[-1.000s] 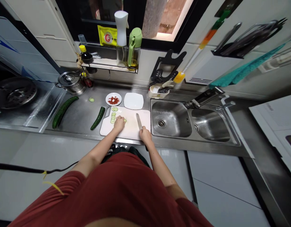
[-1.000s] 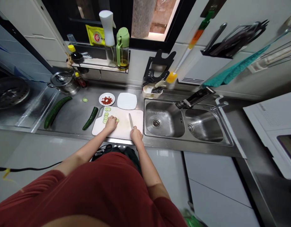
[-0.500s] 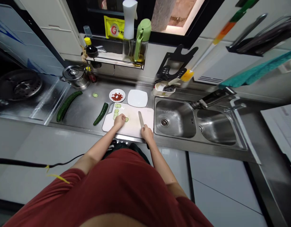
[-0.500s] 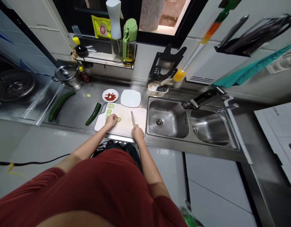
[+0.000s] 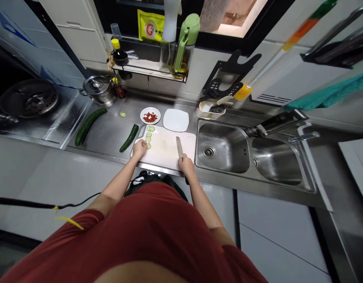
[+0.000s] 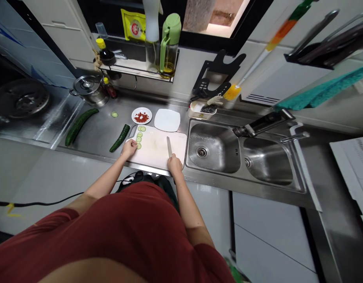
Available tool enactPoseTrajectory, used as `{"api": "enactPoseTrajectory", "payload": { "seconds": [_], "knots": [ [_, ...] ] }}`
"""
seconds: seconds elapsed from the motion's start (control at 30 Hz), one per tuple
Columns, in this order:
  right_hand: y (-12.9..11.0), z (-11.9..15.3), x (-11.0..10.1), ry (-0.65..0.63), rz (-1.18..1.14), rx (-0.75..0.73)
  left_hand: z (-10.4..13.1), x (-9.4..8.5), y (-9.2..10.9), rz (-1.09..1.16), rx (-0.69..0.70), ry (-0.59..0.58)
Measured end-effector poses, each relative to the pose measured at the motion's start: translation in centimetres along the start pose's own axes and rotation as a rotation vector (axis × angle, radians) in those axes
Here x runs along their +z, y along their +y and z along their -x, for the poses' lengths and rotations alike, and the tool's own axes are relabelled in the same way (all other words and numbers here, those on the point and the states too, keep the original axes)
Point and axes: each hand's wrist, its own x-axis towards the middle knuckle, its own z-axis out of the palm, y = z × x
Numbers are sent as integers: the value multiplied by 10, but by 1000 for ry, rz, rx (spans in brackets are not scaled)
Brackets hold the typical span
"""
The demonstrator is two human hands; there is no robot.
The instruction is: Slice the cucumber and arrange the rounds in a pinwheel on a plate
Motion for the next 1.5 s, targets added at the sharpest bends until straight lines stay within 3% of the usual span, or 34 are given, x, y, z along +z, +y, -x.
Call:
{"api": "enactPoseTrajectory", "payload": {
  "seconds": [0.23,0.8,1.0,1.13,1.33,1.5],
  "knots": [
    [0,0,0,-4,5,-7,1,-7,-6,-59,-3,15],
    [-1,0,-2,-25,2,3,-2,-10,1,-120,50,54],
    [-2,0,-3,-25,3,9,-33,-10,28,-46,62,116],
    [-4,1,-5,-37,3,9,-62,-4,51,-131,117,153],
    [-4,1,-4,-36,-1,22,-86,5,68,-277,176,50],
    [-2,0,-3,-33,-7,32,-93,5,72,-295,164,38]
  ]
}}
